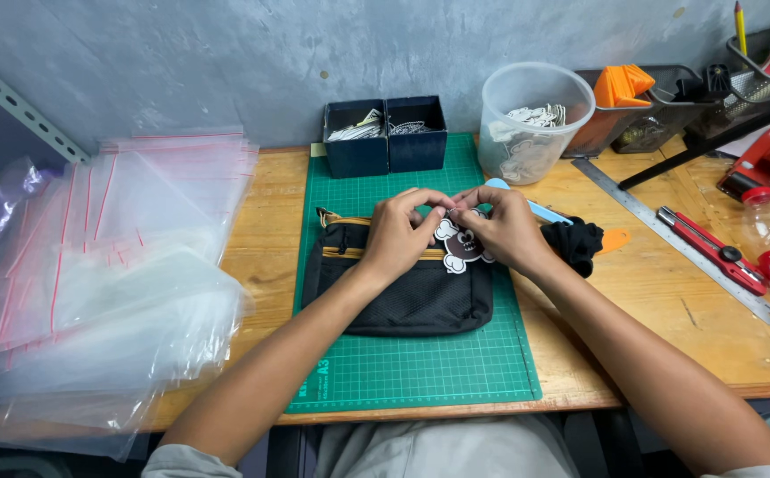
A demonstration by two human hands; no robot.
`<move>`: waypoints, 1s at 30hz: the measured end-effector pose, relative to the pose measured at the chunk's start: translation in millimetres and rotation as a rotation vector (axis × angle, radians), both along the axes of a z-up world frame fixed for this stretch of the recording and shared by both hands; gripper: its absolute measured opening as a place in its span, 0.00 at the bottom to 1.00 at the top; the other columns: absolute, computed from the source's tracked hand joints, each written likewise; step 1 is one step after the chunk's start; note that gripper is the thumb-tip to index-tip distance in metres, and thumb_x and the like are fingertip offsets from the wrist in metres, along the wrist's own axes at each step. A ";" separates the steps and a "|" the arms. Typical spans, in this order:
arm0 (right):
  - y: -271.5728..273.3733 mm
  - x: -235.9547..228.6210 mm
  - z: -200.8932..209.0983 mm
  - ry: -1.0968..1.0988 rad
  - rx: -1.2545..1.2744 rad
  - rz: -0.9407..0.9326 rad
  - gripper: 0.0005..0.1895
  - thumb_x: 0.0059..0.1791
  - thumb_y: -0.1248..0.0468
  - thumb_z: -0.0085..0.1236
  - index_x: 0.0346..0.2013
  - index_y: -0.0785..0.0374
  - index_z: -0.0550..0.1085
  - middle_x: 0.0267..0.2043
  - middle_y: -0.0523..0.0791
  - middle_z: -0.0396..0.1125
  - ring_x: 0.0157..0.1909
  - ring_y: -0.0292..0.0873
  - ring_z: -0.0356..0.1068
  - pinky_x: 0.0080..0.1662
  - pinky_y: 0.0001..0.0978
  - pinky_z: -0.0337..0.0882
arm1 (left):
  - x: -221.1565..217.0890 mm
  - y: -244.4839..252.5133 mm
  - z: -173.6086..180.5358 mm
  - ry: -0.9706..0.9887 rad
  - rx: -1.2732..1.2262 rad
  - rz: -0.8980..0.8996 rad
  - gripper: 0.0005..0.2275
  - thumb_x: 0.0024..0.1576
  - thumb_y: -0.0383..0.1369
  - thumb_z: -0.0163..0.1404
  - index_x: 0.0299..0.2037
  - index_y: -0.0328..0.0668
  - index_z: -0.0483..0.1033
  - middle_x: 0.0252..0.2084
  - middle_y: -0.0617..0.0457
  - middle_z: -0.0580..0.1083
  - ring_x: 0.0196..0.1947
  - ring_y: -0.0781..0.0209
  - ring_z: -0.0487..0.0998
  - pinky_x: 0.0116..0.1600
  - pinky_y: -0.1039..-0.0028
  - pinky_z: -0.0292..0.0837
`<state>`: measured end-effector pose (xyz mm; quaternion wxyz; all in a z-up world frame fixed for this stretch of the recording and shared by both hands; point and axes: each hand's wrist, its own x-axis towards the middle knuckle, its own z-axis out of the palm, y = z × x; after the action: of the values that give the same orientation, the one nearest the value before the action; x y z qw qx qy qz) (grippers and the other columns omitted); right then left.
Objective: The person brushes a small black bag with a lint roller, attaches a keychain to the zipper, and places the bag inside a clear plastic sleeve before sealing it.
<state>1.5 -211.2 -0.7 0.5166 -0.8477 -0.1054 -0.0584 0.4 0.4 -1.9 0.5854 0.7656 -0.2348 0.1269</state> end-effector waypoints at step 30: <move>-12.7 9.8 -6.6 -0.476 -0.369 0.223 0.04 0.50 0.63 0.76 0.36 0.53 0.84 0.53 0.37 0.81 0.58 0.47 0.77 0.60 0.43 0.67 | 10.7 19.0 3.6 -0.207 0.640 -0.025 0.03 0.67 0.36 0.58 0.47 0.56 0.79 0.39 0.62 0.78 0.45 0.52 0.85 0.53 0.57 0.73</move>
<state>11.3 -223.8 -7.4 0.3184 -0.8728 -0.3244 -0.1778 11.1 19.4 1.7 0.2899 0.8907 -0.3303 0.1164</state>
